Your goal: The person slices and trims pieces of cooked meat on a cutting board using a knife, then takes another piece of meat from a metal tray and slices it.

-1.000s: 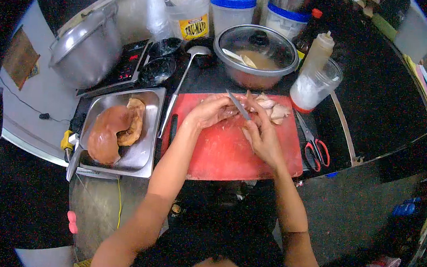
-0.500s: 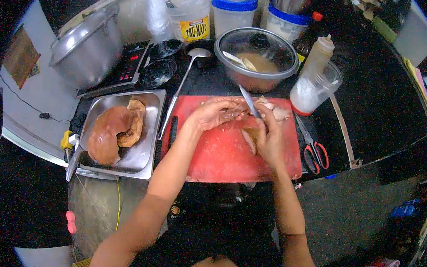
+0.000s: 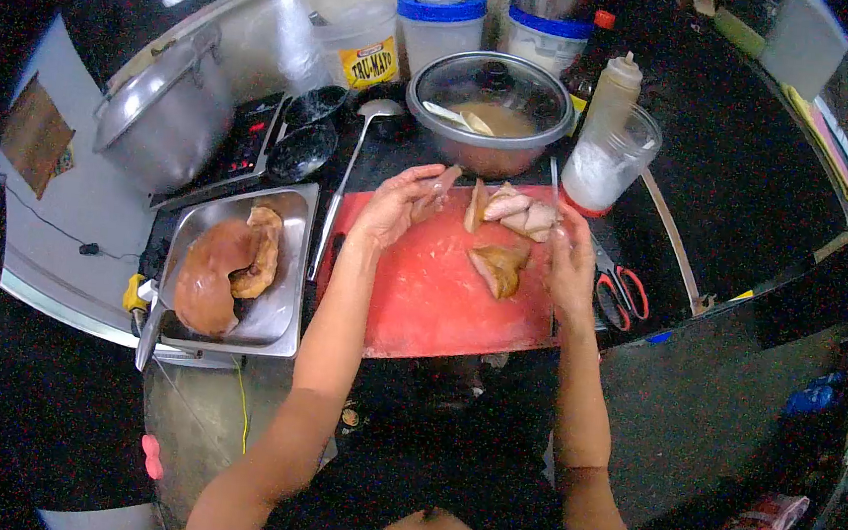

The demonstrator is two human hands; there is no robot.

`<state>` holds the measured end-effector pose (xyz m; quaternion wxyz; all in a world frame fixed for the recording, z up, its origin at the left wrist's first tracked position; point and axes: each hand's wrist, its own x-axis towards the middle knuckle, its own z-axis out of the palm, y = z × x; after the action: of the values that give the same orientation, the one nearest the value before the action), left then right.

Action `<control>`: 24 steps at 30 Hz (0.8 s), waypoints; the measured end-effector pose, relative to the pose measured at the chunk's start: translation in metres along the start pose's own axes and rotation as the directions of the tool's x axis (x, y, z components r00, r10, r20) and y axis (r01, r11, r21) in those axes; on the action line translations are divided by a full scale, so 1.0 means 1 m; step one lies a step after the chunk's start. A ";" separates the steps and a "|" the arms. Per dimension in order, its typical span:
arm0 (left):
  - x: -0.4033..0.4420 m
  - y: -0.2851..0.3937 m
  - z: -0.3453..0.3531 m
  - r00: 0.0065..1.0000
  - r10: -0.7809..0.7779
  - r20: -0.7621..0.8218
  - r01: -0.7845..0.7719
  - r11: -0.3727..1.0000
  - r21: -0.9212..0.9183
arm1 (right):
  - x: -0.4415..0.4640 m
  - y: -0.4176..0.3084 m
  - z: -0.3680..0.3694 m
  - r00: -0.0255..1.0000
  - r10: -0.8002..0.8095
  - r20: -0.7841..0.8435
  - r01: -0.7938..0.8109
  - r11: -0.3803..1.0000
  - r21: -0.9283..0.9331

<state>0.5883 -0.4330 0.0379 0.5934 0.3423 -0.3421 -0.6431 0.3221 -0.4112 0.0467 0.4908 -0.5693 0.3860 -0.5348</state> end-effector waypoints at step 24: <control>-0.007 -0.027 0.054 0.953 0.259 0.160 -0.259 0.412 0.873 | -0.037 0.024 -0.035 0.949 0.268 0.164 -0.299 0.612 0.732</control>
<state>0.5285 -0.4228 0.0439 0.4198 0.5434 -0.6745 -0.2713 0.2846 -0.3858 0.0127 0.7665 -0.2584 0.2071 -0.5502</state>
